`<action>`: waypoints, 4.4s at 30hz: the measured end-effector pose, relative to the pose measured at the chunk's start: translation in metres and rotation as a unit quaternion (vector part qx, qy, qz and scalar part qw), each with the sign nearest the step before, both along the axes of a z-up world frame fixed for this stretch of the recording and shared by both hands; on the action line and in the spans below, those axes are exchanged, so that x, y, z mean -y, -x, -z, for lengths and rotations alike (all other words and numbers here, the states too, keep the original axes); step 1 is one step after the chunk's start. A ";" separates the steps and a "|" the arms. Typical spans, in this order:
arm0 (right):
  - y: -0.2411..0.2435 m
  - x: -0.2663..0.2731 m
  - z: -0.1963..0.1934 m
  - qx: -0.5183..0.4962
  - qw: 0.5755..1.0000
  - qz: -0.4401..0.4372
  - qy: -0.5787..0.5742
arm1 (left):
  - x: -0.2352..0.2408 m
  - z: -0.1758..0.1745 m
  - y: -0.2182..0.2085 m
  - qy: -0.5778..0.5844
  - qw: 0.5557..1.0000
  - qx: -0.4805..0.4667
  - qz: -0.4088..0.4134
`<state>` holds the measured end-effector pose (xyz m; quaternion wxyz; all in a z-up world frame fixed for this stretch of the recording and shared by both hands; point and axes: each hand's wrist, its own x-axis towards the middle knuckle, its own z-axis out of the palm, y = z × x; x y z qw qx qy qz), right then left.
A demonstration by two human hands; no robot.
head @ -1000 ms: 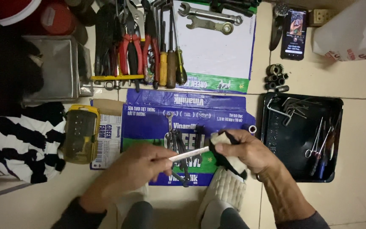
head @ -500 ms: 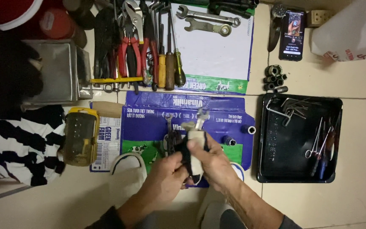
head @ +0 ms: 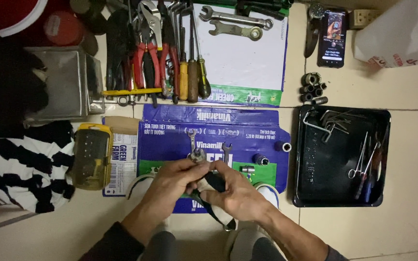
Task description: The person sits on the floor and wipes several metal wrenches with a cloth. They pick up each wrench from a pile on a cardboard box, wipe it thoroughly, and place it on a nearby white sheet of paper. The person repeats this process for multiple wrenches.
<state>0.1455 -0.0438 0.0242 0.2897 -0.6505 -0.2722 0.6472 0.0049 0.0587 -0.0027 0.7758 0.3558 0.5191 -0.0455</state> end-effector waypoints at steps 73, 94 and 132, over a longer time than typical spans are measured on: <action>-0.154 -0.141 0.057 0.574 0.738 -0.351 -0.048 | -0.041 -0.032 0.005 -0.022 0.991 -0.123 -0.054; -0.259 -0.178 0.092 0.683 0.696 -0.217 0.057 | -0.025 0.023 0.022 0.119 0.971 -0.183 -0.096; -0.022 0.117 0.070 -0.184 0.884 0.423 0.081 | 0.060 0.140 0.047 -0.419 0.781 -0.198 0.420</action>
